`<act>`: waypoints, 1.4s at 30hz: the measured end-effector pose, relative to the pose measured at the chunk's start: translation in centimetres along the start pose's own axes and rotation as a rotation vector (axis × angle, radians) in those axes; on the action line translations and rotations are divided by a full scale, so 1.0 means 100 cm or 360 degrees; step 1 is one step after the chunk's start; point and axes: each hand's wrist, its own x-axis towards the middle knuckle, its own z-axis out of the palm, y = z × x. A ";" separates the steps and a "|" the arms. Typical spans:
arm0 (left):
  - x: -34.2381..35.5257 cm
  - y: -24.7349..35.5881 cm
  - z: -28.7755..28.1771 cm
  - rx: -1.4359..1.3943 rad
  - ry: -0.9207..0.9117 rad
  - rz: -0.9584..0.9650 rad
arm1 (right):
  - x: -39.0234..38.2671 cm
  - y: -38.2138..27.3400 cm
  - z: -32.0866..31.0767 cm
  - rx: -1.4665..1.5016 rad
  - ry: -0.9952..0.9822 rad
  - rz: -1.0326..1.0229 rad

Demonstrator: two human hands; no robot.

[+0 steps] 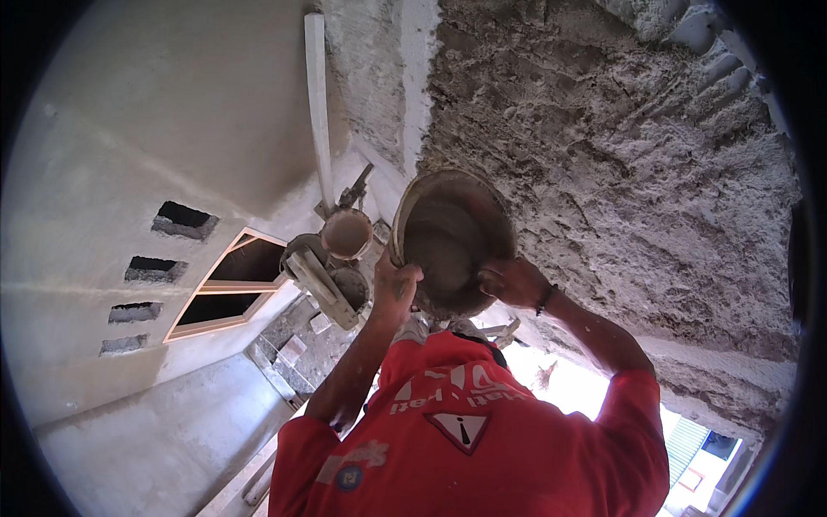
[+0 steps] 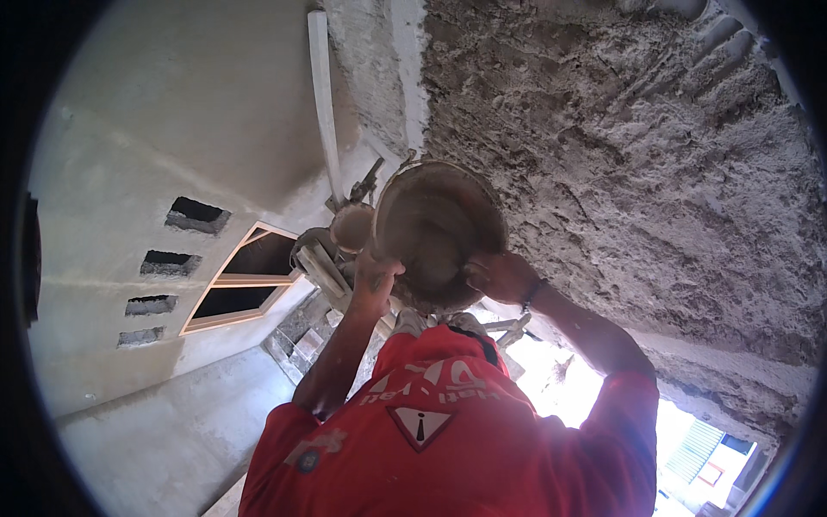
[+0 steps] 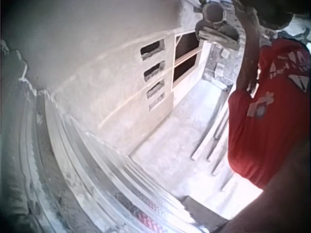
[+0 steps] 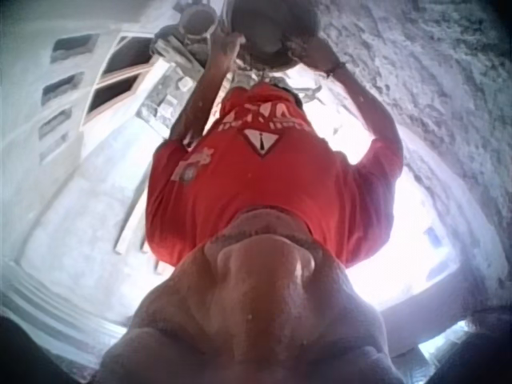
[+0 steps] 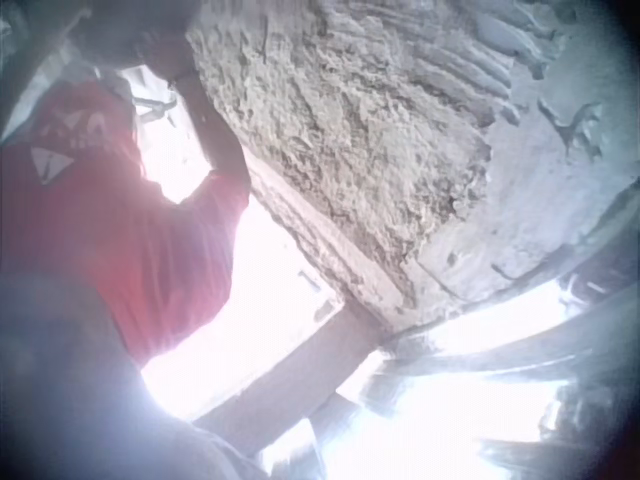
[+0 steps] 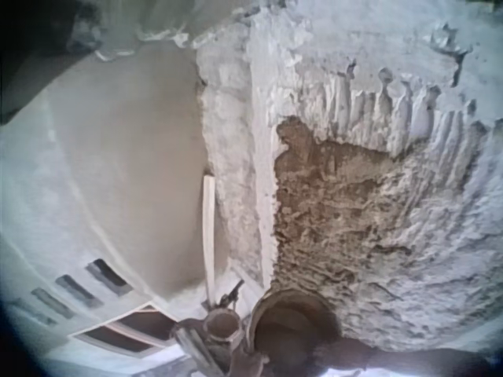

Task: The person applies plaster to a wall using a trowel and a bucket of wet cement mixture.

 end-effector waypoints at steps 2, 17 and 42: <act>-0.003 0.000 -0.002 -0.0010 0.0126 -0.0153 | 0.000 0.000 -0.002 0.0032 0.0064 -0.0034; -0.016 0.023 -0.048 -0.0224 0.0574 -0.0446 | -0.010 -0.106 -0.163 0.0070 -0.0036 0.0055; -0.051 0.000 -0.089 0.0044 0.0417 -0.0511 | -0.075 -0.132 -0.380 -0.0470 0.1391 0.0225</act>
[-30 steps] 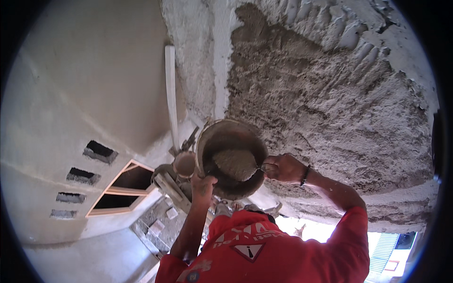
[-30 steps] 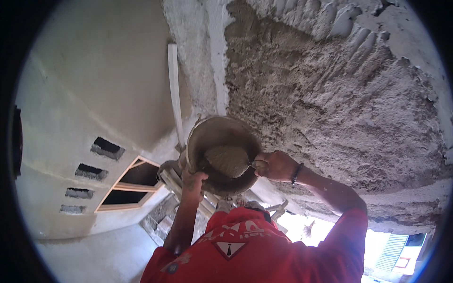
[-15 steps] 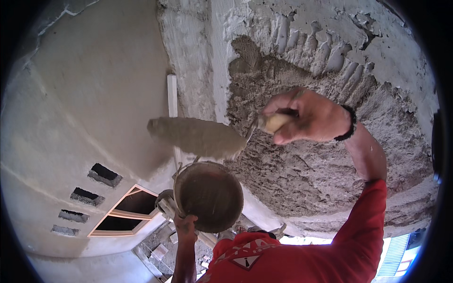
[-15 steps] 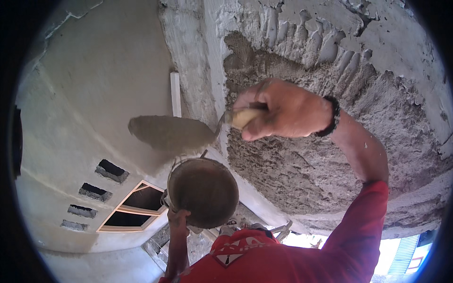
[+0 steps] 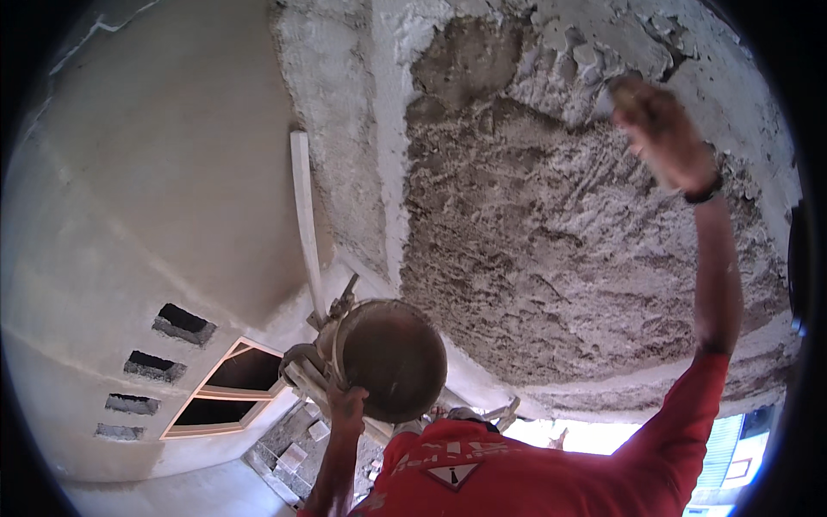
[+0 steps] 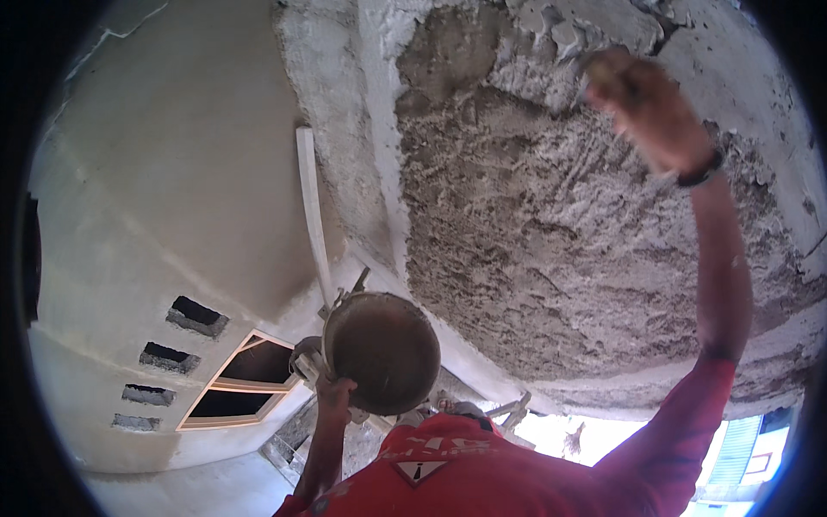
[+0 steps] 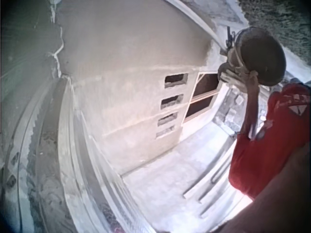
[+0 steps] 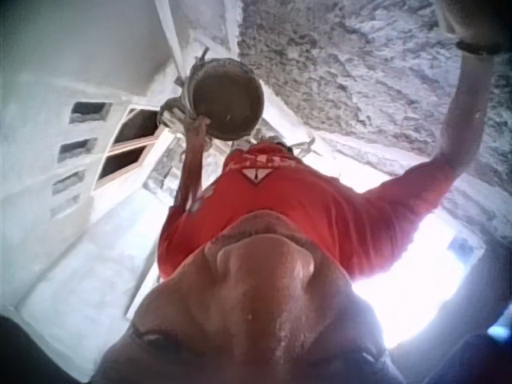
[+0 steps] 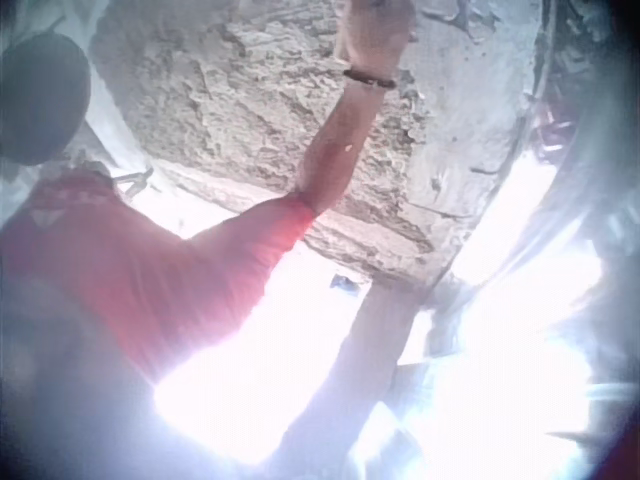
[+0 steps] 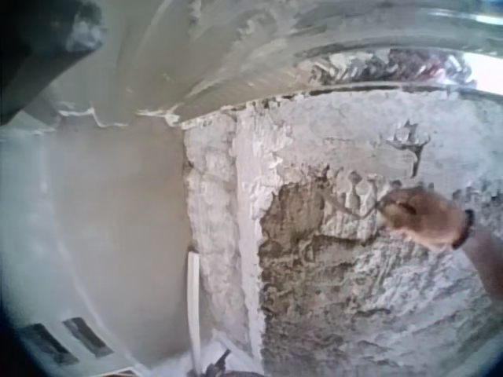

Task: The person applies plaster to a wall using a trowel and a bucket of wet cement mixture.

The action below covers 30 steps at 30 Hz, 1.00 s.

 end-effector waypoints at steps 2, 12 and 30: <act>0.016 -0.034 -0.005 0.0325 -0.0049 0.0158 | -0.028 0.015 0.051 0.0133 -0.0432 -0.0094; 0.026 0.047 0.085 0.0310 -0.0410 0.0280 | -0.201 0.018 0.236 -0.0839 -0.0914 -0.0697; -0.017 0.029 0.119 -0.0063 -0.0338 0.0007 | -0.236 0.051 0.187 0.0337 -0.1166 -0.0263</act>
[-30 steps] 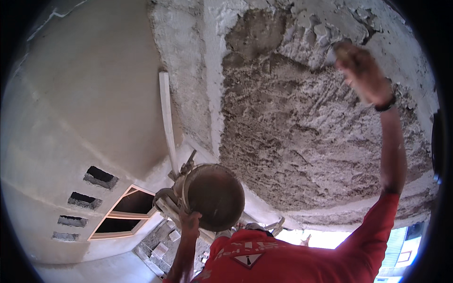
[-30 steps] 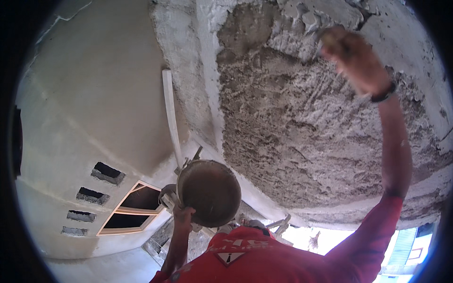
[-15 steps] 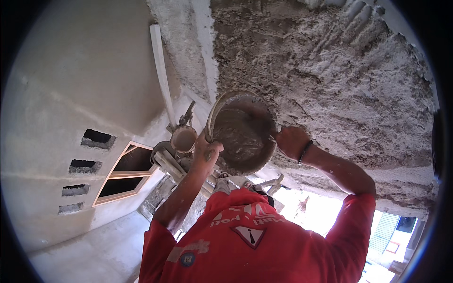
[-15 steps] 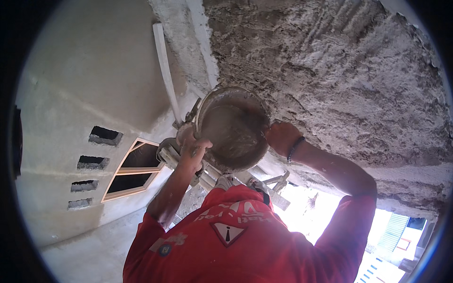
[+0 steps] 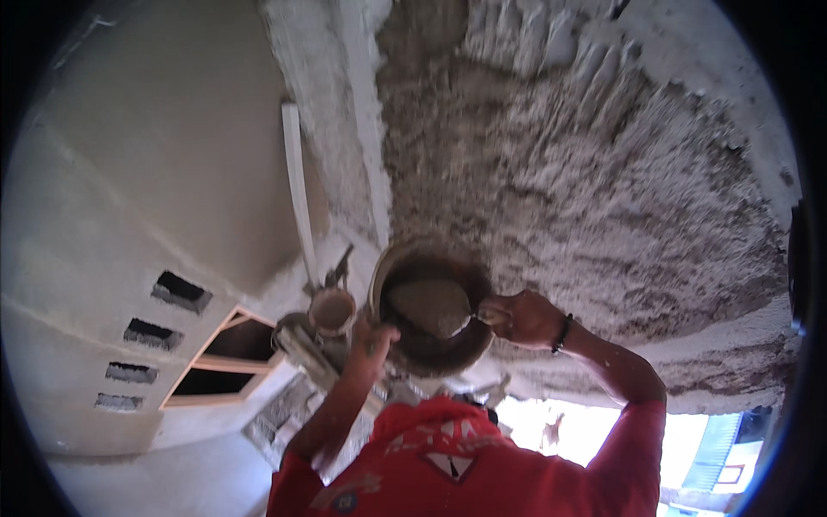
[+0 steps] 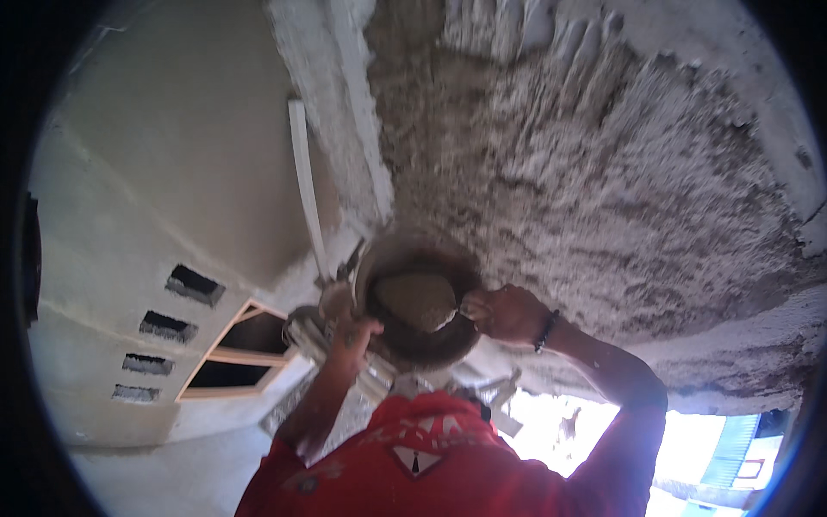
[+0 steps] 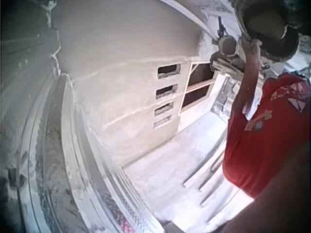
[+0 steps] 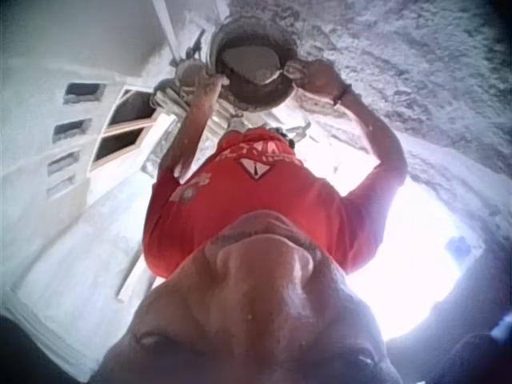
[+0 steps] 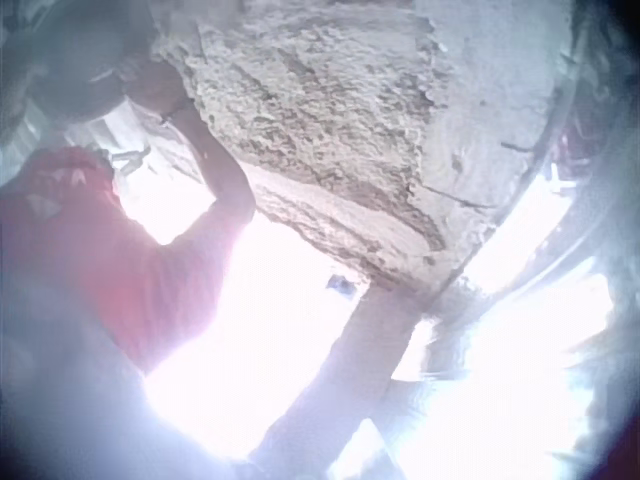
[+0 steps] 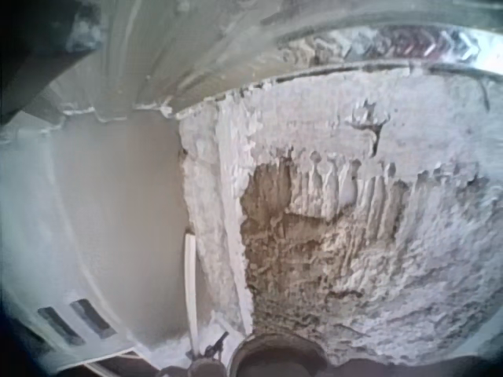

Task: The person applies plaster to a wall using a trowel and a bucket of wet cement mixture.

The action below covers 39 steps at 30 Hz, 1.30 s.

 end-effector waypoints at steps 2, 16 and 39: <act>-0.008 0.032 0.009 -0.0212 0.0192 -0.0185 | -0.002 -0.021 -0.042 0.0010 0.0047 -0.0073; -0.061 -0.003 -0.048 -0.0005 0.0445 0.0247 | 0.012 -0.105 -0.250 0.0621 0.0028 -0.0114; -0.028 -0.010 0.035 0.0484 -0.0196 0.0356 | -0.041 0.027 0.002 -0.1255 0.0217 -0.0114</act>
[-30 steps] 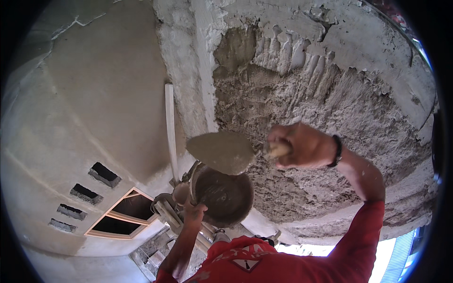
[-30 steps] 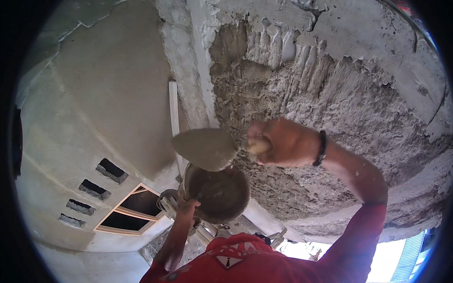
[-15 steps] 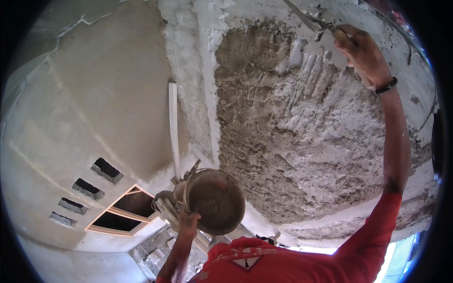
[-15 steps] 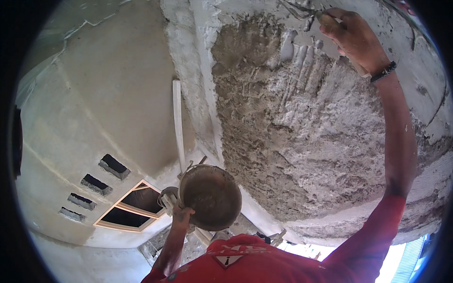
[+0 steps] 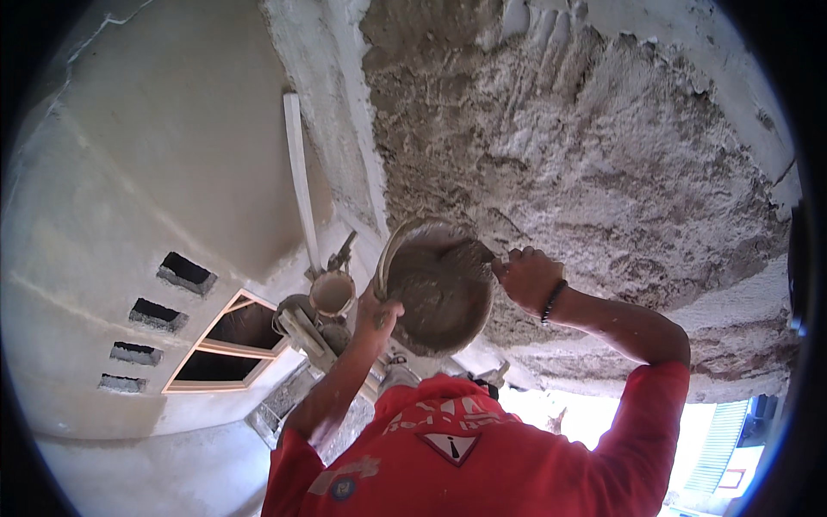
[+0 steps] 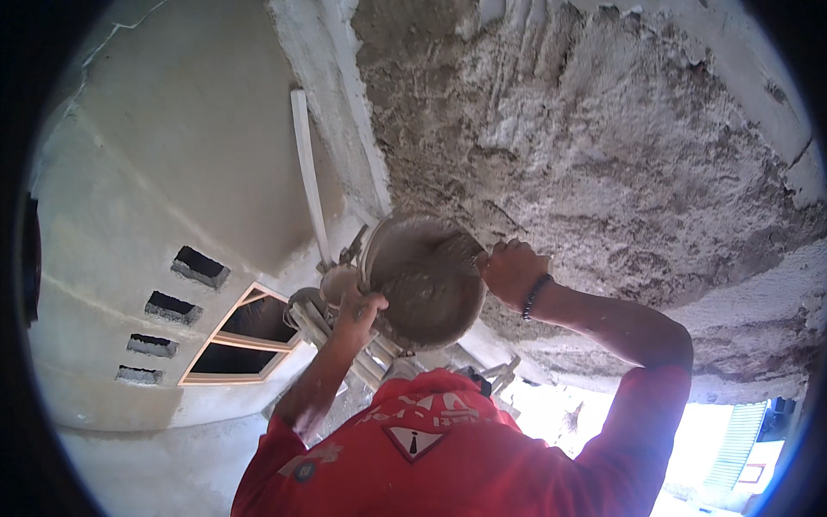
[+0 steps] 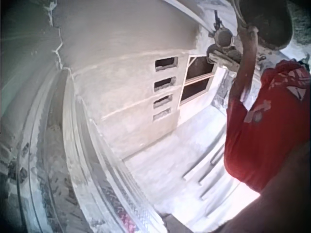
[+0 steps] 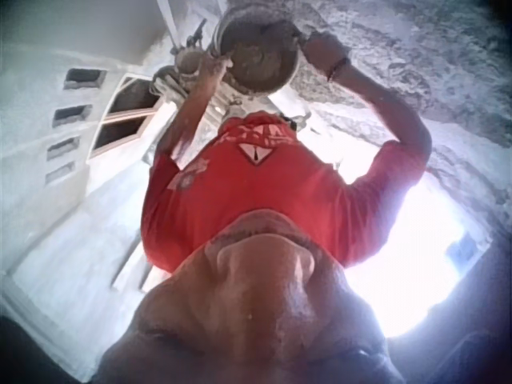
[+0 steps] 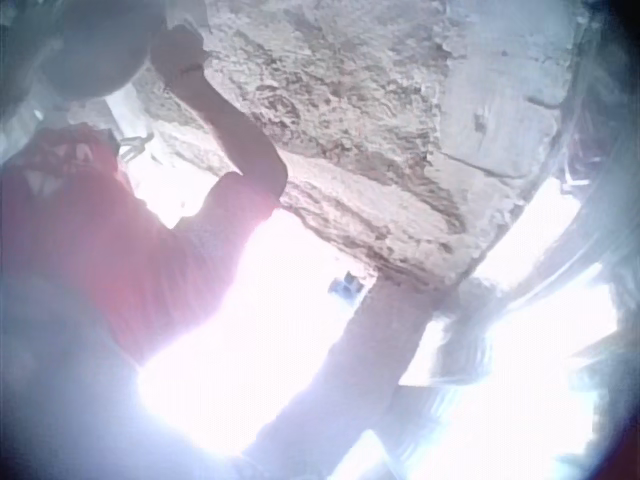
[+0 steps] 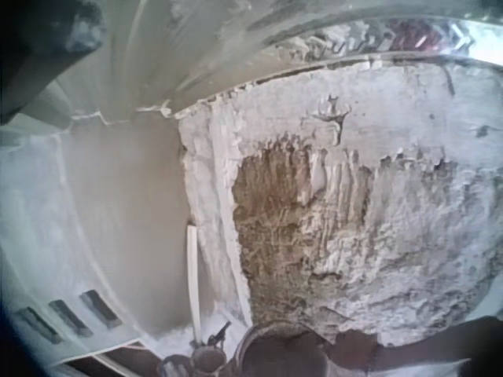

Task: The person applies plaster to a wall using a trowel and a bucket of wet cement mixture.

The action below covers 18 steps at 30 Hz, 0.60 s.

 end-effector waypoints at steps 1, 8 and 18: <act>0.003 0.006 0.004 -0.0010 -0.0008 -0.0023 | 0.000 -0.005 0.011 -0.0029 -0.0036 -0.0002; 0.010 0.047 0.047 -0.0402 0.0063 -0.0272 | -0.021 -0.007 0.058 0.0568 -0.0488 -0.0046; -0.005 0.050 0.045 -0.0479 0.0102 -0.0395 | -0.036 -0.023 0.071 0.1269 -0.0355 0.0042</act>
